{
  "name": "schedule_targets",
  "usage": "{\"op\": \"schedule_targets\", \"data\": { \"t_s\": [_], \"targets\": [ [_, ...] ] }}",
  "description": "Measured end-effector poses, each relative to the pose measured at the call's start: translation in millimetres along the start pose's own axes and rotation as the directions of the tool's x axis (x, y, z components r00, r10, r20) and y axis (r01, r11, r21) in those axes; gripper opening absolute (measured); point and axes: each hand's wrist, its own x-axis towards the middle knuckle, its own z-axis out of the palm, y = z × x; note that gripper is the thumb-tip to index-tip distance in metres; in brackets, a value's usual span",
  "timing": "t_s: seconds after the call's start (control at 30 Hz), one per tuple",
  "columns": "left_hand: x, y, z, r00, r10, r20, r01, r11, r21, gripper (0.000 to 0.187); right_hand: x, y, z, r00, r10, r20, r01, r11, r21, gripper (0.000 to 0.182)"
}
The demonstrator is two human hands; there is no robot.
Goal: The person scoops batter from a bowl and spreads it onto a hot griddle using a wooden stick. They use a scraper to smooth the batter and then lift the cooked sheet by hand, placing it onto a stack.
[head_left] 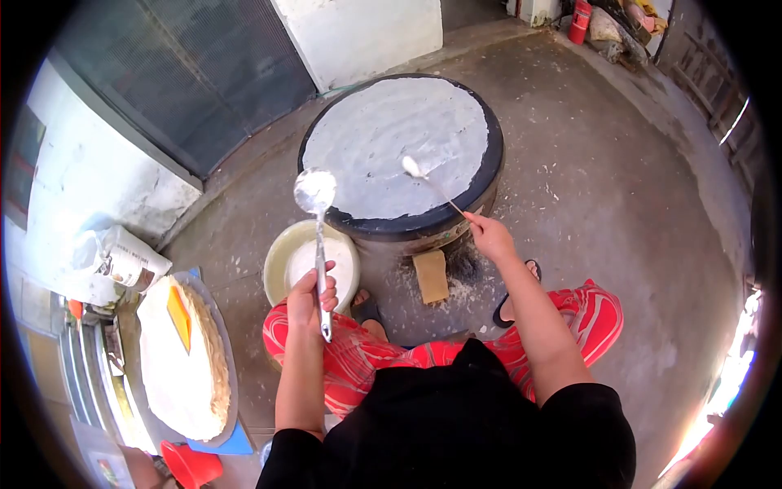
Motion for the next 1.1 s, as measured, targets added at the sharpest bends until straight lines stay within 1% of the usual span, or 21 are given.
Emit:
{"op": "schedule_targets", "data": {
  "t_s": [0.1, 0.13, 0.2, 0.23, 0.3, 0.33, 0.4, 0.5, 0.53, 0.6, 0.7, 0.73, 0.77, 0.83, 0.87, 0.9, 0.93, 0.97, 1.0, 1.03, 1.1],
  "targets": [
    [-2.5, -11.0, 14.0, 1.0, 0.003, 0.02, -0.006, 0.992, 0.127, 0.029, -2.3, 13.8, -15.4, 0.991, 0.083, 0.108, -0.1, 0.981, 0.165, 0.028],
    [-2.7, -15.1, 17.5, 1.0, 0.025, 0.018, -0.028, 0.983, 0.181, 0.028, -5.1, 16.4, -15.1, 0.991, 0.08, 0.11, -0.097, 0.982, 0.163, 0.028],
    [-0.3, -22.6, 25.9, 0.999, 0.045, 0.008, -0.046, 0.976, 0.213, 0.024, -13.9, 22.6, -7.3, 0.946, 0.321, 0.045, -0.316, 0.883, 0.348, 0.028],
    [3.1, -26.6, 29.1, 0.999, 0.049, 0.002, -0.048, 0.968, 0.247, 0.024, -21.4, 17.9, 5.2, 0.947, 0.318, 0.045, -0.313, 0.884, 0.347, 0.028],
    [18.0, -37.4, 31.7, 0.994, 0.112, -0.013, -0.101, 0.929, 0.355, 0.024, -37.7, -2.9, 35.2, 0.989, 0.141, 0.042, -0.147, 0.942, 0.302, 0.029],
    [25.3, -42.7, 31.1, 0.991, 0.134, 0.019, -0.131, 0.917, 0.377, 0.023, -41.5, -12.2, 34.1, 0.989, 0.139, 0.043, -0.145, 0.943, 0.3, 0.029],
    [35.2, -48.4, 36.9, 0.99, 0.138, -0.013, -0.118, 0.887, 0.446, 0.021, -47.0, -30.9, 24.1, 0.981, 0.13, 0.145, -0.181, 0.884, 0.431, 0.029],
    [52.6, -56.4, 38.7, 0.987, 0.157, -0.037, -0.115, 0.846, 0.52, 0.02, -51.9, -32.5, 20.9, 0.974, 0.191, 0.119, -0.225, 0.844, 0.487, 0.03],
    [57.2, -59.6, 40.0, 0.984, 0.174, -0.04, -0.123, 0.822, 0.556, 0.019, -53.7, -32.0, 22.8, 0.974, 0.189, 0.123, -0.225, 0.846, 0.483, 0.03],
    [65.1, -66.8, 41.3, 0.983, 0.175, -0.055, -0.115, 0.819, 0.563, 0.018, -56.8, -28.0, 30.9, 0.976, 0.215, -0.029, -0.191, 0.912, 0.363, 0.032],
    [75.3, -81.1, 42.7, 0.979, 0.186, -0.081, -0.094, 0.772, 0.629, 0.018, -68.1, -14.7, 90.3, 0.995, 0.103, -0.002, -0.095, 0.93, 0.354, 0.032],
    [75.0, -84.6, 43.7, 0.982, 0.165, -0.091, -0.08, 0.799, 0.596, 0.018, -67.2, -19.7, 105.4, 0.998, -0.002, -0.062, 0.024, 0.93, 0.367, 0.033],
    [70.2, -83.4, 48.5, 0.985, 0.145, -0.098, -0.065, 0.823, 0.564, 0.019, -68.0, -37.2, 91.1, 0.998, -0.004, -0.06, 0.026, 0.93, 0.366, 0.033],
    [63.4, -71.9, 47.8, 0.988, 0.093, -0.124, -0.022, 0.876, 0.482, 0.021, -68.4, -66.6, 54.5, 0.991, 0.072, 0.112, -0.117, 0.877, 0.467, 0.032],
    [62.1, -60.1, 40.5, 0.995, -0.09, -0.052, 0.096, 0.987, 0.127, 0.022, -67.6, -68.0, 43.3, 1.0, -0.003, 0.024, -0.005, 0.945, 0.327, 0.032],
    [61.3, -48.0, 33.1, 0.969, -0.231, 0.083, 0.245, 0.942, -0.231, 0.024, -67.8, -72.1, 32.6, 1.0, -0.005, 0.021, -0.002, 0.944, 0.329, 0.032],
    [53.6, -36.7, 28.3, 0.93, -0.27, 0.25, 0.35, 0.859, -0.374, 0.028, -70.3, -82.3, 16.0, 0.995, -0.067, -0.067, 0.086, 0.934, 0.347, 0.031],
    [46.2, -29.2, 28.4, 0.931, -0.268, 0.248, 0.348, 0.858, -0.378, 0.028, -70.7, -86.5, 7.0, 0.98, -0.126, -0.152, 0.173, 0.918, 0.356, 0.031],
    [38.6, -22.7, 29.9, 0.861, -0.267, 0.432, 0.479, 0.711, -0.515, 0.031, -64.3, -75.9, 13.0, 0.978, -0.104, -0.181, 0.177, 0.875, 0.45, 0.031],
    [32.4, -16.5, 31.9, 0.77, -0.214, 0.602, 0.609, 0.528, -0.592, 0.034, -58.5, -70.5, 12.6, 0.978, -0.11, -0.177, 0.18, 0.876, 0.447, 0.031],
    [21.7, -5.6, 34.7, 0.732, -0.161, 0.662, 0.64, 0.496, -0.587, 0.037, -46.2, -59.1, 10.3, 0.992, 0.124, -0.028, -0.085, 0.811, 0.579, 0.03]
  ]
}}
